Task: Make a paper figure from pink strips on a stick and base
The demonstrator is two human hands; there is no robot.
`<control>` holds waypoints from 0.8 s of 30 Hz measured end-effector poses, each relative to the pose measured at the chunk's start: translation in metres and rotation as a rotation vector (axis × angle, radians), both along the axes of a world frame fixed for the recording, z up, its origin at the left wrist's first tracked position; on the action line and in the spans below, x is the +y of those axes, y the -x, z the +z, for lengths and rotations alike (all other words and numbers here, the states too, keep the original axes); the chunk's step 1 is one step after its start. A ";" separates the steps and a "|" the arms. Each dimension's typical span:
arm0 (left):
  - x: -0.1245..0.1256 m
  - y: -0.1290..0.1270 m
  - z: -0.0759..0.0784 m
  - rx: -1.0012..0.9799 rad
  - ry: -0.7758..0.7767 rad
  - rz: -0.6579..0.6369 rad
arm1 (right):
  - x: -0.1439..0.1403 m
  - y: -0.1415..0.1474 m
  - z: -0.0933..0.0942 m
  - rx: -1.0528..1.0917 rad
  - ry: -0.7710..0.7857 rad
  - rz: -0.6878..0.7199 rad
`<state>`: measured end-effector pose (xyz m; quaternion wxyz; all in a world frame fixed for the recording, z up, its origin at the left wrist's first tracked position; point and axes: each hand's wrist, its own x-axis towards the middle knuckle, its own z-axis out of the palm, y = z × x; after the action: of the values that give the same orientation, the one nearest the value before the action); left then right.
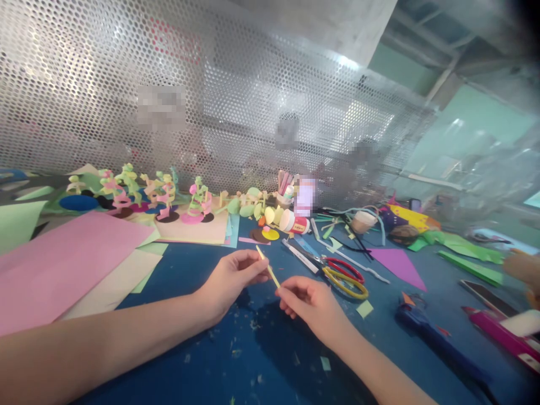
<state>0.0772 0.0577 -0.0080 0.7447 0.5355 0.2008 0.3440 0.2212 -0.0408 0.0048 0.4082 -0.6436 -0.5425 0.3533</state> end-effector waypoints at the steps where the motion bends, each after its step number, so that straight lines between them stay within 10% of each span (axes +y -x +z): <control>1: 0.000 0.000 0.000 -0.003 0.003 -0.005 | 0.000 0.000 0.000 -0.009 0.000 0.007; 24: 0.000 0.000 -0.001 -0.022 0.056 0.084 | -0.002 0.001 0.000 -0.093 -0.069 0.039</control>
<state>0.0768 0.0580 -0.0090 0.7464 0.5017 0.2244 0.3752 0.2205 -0.0427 0.0050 0.3978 -0.6341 -0.5851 0.3119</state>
